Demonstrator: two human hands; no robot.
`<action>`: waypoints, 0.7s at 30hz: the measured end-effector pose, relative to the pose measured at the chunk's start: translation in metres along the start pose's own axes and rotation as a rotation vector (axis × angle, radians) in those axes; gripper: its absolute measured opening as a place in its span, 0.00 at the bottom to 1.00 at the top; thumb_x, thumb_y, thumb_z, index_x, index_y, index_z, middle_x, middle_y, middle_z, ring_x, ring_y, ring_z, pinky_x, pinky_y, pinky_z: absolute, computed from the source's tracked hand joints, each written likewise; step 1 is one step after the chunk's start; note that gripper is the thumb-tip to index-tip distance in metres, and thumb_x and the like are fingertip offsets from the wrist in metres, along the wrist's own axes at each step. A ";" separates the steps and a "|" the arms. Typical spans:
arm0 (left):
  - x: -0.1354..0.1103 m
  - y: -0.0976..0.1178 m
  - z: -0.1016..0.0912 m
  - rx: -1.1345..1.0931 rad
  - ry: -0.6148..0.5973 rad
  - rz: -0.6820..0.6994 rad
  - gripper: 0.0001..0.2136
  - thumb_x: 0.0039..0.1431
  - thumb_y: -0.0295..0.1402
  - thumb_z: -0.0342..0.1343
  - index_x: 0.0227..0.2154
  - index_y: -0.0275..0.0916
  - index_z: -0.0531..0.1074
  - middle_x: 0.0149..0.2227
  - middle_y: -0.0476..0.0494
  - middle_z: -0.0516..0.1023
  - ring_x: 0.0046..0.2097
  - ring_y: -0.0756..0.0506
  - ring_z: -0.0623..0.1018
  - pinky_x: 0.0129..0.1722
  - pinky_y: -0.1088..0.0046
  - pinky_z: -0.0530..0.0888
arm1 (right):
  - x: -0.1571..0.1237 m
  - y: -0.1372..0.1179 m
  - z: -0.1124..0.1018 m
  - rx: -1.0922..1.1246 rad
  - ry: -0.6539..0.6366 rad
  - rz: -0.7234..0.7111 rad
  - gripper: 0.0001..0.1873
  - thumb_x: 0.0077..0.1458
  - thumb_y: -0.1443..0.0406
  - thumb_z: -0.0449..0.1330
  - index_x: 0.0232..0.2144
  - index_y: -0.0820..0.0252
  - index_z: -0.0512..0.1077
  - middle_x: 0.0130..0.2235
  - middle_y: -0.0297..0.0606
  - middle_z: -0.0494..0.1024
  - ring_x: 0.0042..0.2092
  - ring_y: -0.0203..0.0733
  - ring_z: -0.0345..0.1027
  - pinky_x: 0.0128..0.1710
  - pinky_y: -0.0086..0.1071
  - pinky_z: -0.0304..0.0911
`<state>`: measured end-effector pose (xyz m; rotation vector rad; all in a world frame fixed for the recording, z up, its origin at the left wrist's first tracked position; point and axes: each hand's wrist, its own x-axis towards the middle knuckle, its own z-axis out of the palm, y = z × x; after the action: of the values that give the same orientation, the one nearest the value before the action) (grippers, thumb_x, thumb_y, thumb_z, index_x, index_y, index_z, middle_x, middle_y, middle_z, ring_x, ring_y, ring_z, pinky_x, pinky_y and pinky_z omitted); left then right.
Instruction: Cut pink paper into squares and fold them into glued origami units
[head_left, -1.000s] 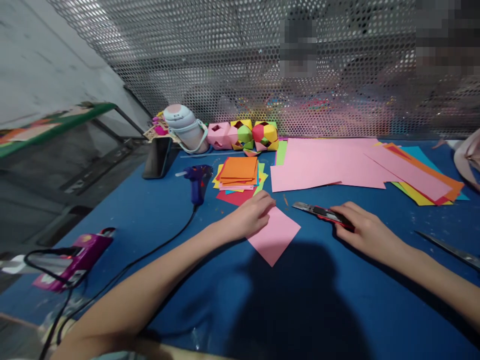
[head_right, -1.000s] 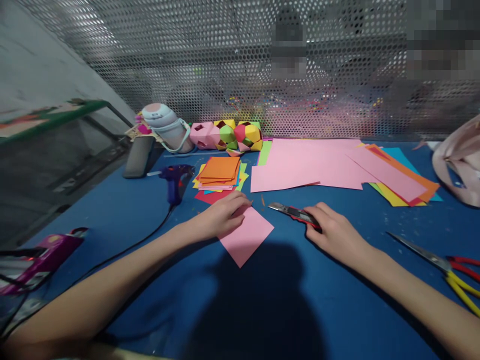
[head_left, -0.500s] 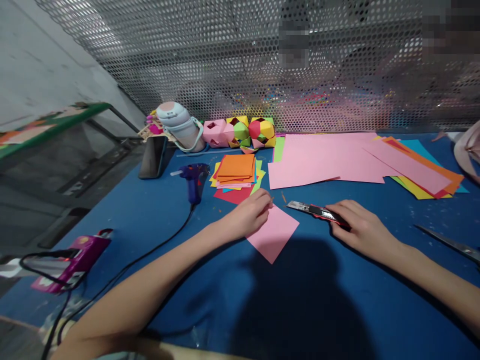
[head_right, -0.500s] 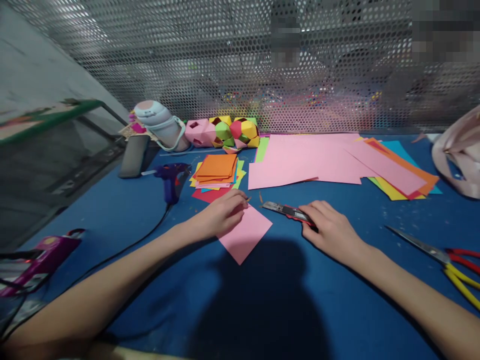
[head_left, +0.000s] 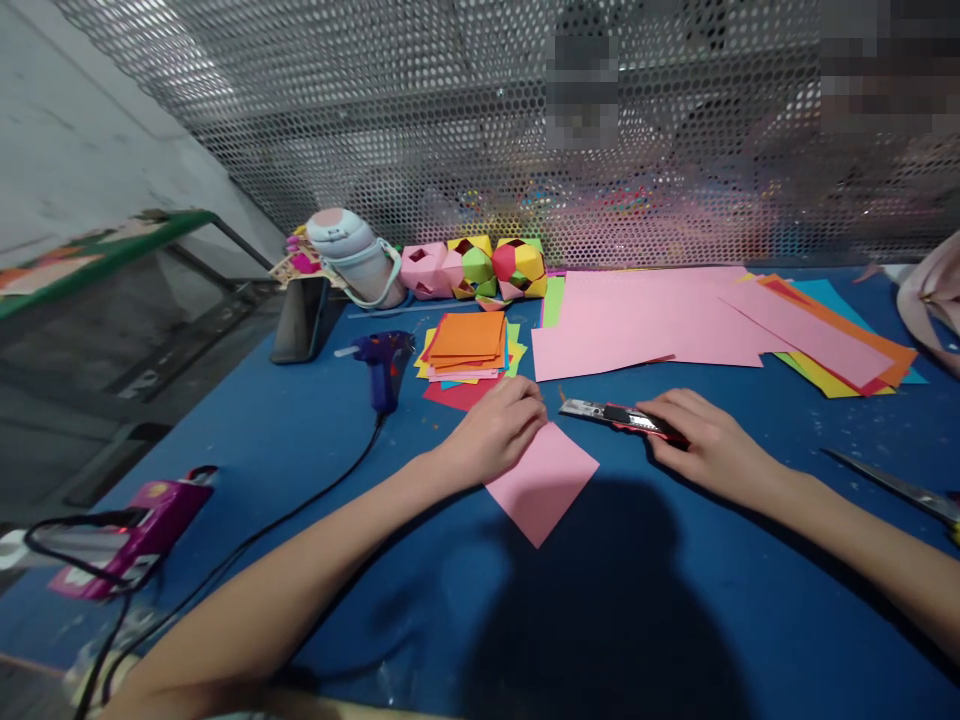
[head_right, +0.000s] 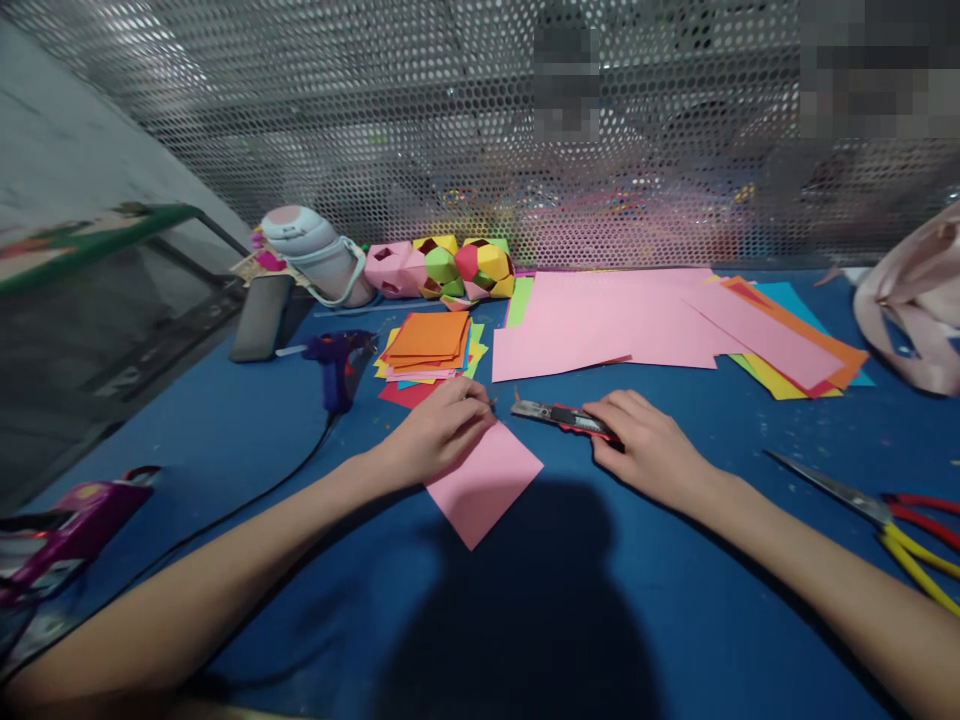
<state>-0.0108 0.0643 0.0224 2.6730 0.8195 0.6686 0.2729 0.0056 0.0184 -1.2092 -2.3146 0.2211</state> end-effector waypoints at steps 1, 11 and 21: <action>0.000 0.001 -0.001 0.000 -0.010 0.005 0.09 0.63 0.28 0.45 0.32 0.35 0.70 0.37 0.39 0.68 0.40 0.46 0.69 0.39 0.68 0.70 | 0.002 0.000 0.000 0.007 -0.007 -0.011 0.16 0.55 0.71 0.54 0.47 0.63 0.67 0.39 0.44 0.73 0.40 0.45 0.65 0.40 0.41 0.65; 0.001 0.002 -0.001 -0.059 -0.056 0.019 0.10 0.64 0.28 0.43 0.32 0.36 0.69 0.35 0.40 0.70 0.39 0.47 0.70 0.39 0.68 0.69 | 0.007 0.007 -0.007 0.078 -0.140 -0.081 0.18 0.57 0.69 0.53 0.50 0.62 0.68 0.39 0.43 0.73 0.41 0.44 0.64 0.40 0.39 0.65; -0.001 0.006 -0.004 -0.072 -0.103 0.028 0.08 0.63 0.28 0.44 0.34 0.37 0.68 0.36 0.42 0.73 0.40 0.47 0.71 0.41 0.67 0.68 | 0.006 0.006 -0.002 0.107 -0.104 -0.067 0.19 0.57 0.68 0.53 0.52 0.57 0.67 0.40 0.42 0.73 0.42 0.44 0.64 0.41 0.41 0.64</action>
<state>-0.0109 0.0593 0.0278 2.6336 0.7180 0.5510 0.2752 0.0139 0.0207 -1.0891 -2.3950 0.3866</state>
